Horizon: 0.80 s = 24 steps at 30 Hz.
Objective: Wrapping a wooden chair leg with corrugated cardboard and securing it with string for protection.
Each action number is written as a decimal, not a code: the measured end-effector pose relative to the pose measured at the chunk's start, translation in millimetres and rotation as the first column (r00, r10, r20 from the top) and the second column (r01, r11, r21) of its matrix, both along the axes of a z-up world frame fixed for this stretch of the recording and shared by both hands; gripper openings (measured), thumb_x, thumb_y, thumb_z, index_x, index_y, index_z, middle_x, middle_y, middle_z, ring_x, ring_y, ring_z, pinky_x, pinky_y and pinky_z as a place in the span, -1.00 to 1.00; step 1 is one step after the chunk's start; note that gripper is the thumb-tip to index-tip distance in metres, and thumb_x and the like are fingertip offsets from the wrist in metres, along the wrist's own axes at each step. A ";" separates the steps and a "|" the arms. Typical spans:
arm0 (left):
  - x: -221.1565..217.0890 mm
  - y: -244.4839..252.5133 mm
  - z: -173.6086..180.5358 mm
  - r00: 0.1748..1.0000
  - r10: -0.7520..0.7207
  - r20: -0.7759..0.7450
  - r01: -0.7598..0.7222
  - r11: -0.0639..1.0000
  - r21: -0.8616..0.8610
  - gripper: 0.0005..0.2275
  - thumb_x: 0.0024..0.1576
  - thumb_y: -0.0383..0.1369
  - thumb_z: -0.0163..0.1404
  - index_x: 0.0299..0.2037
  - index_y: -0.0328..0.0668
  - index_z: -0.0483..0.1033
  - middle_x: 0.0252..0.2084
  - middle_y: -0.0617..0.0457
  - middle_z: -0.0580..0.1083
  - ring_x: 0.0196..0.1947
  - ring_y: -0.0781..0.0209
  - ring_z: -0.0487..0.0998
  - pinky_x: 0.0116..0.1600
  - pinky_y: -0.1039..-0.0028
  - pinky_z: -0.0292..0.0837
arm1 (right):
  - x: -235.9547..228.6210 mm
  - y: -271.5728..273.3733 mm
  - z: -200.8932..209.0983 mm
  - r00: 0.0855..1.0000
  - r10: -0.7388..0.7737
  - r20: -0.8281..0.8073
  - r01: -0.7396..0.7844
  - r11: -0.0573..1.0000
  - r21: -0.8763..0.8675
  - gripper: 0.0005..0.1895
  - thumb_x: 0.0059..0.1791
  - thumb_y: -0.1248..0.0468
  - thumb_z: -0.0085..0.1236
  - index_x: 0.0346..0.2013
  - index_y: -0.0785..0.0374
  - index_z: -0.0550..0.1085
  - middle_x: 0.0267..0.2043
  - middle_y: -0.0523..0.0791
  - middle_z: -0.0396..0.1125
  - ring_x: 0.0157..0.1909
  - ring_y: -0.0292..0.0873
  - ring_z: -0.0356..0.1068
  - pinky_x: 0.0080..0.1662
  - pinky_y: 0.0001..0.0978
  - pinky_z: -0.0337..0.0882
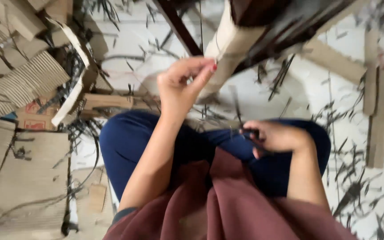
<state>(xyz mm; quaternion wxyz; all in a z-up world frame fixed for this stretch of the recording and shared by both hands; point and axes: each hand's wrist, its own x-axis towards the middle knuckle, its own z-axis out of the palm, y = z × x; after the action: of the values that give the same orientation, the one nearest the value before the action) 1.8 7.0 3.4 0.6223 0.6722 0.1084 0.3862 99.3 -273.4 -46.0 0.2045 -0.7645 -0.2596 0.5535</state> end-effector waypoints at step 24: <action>-22.7 25.1 12.5 0.959 -0.269 -0.085 0.257 0.958 -0.130 -0.94 0.19 -0.42 0.17 -0.19 -0.13 0.67 -0.45 0.06 0.62 -0.39 0.46 0.50 -0.16 0.48 0.54 | 13.1 51.9 38.8 0.901 -0.176 -0.398 0.376 0.774 0.510 -0.03 -0.51 -0.22 0.45 -0.17 0.56 0.45 -0.63 0.04 0.27 -0.90 -0.37 0.18 -0.79 -0.67 0.17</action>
<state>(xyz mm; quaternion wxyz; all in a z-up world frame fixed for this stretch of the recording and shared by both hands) -20.9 32.1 15.8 0.7003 0.6616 0.0723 0.2582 112.4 -221.4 -7.2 0.5457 -0.5937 -0.2598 0.5312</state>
